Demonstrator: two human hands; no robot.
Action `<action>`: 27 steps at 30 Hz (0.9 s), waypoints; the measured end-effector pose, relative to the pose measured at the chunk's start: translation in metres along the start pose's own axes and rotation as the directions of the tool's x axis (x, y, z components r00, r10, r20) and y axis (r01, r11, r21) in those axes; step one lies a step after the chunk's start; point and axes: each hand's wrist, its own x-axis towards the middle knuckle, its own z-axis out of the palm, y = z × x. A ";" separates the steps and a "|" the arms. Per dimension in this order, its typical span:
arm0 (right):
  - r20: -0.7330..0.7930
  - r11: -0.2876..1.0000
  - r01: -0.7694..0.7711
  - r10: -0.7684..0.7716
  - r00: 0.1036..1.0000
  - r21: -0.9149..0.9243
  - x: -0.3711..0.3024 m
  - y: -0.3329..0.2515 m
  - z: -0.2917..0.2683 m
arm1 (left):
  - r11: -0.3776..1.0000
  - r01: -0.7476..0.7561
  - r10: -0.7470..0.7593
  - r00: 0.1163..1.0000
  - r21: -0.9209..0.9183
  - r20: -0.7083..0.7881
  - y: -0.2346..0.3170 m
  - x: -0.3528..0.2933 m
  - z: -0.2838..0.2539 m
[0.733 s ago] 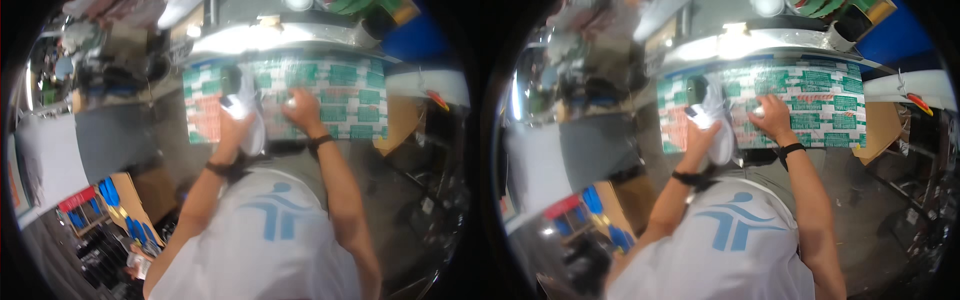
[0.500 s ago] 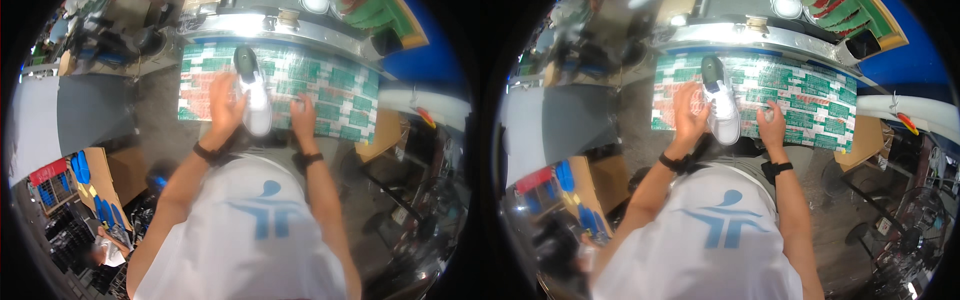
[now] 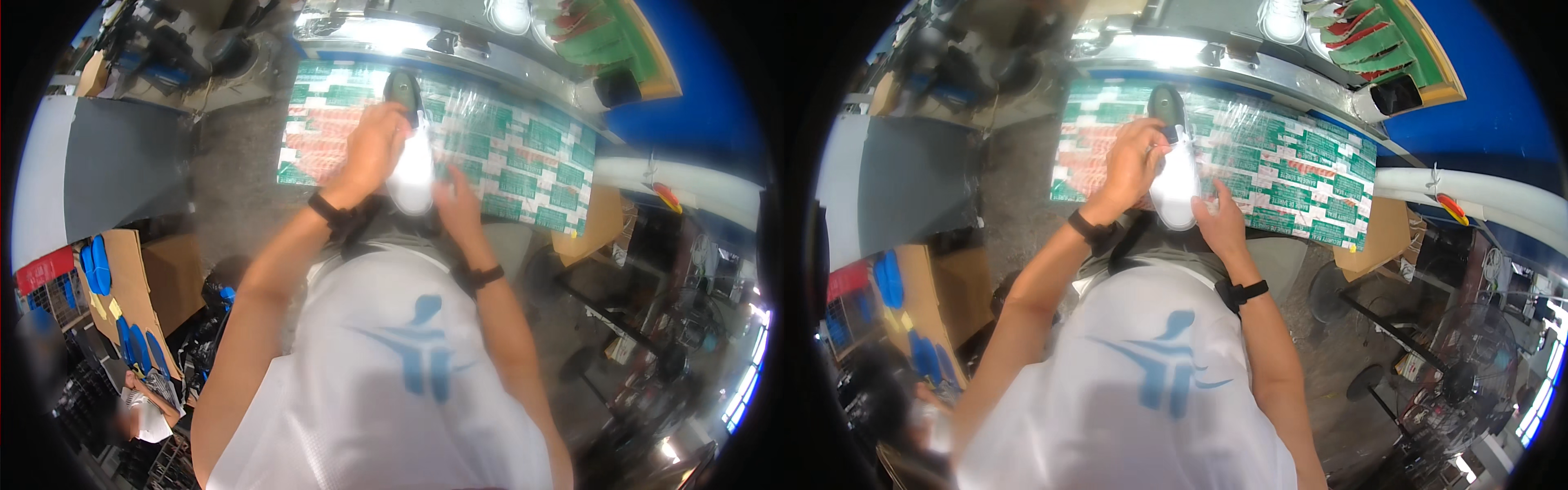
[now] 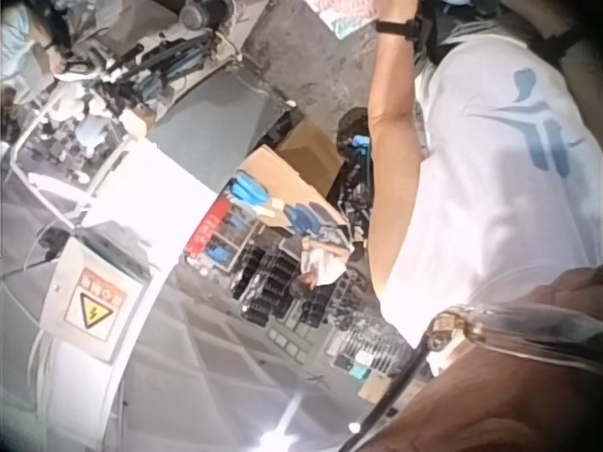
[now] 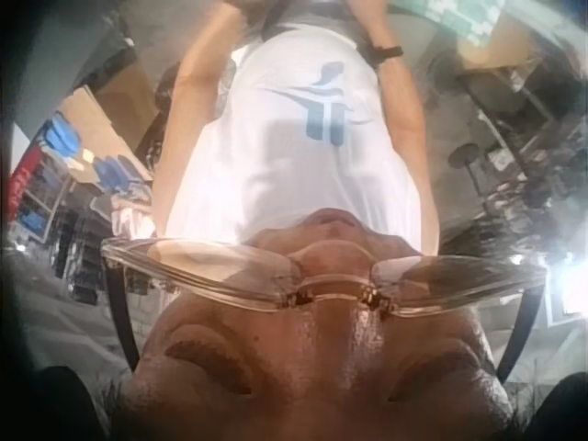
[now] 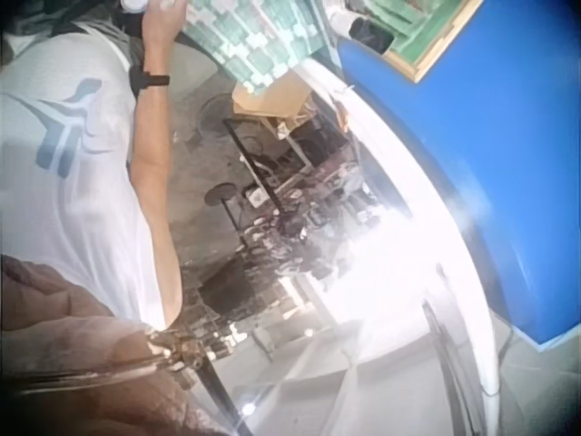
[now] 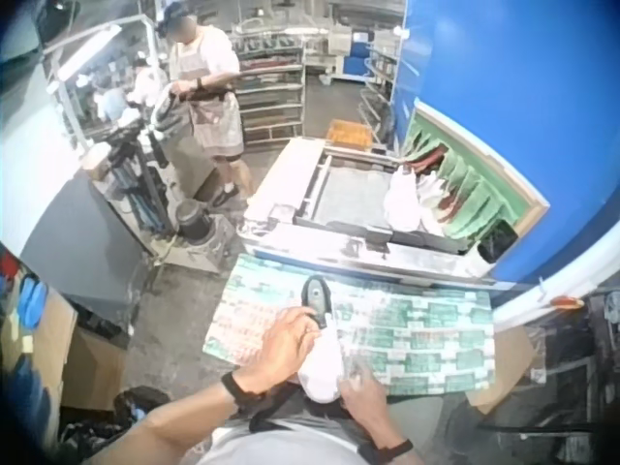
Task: Inspecting and cleaning white sneakers on a factory production line.
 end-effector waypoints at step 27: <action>0.311 0.645 0.624 -0.542 0.781 -0.442 0.037 -0.108 0.018 | 0.988 0.094 -0.123 0.958 0.121 0.261 -0.067 0.065 -0.032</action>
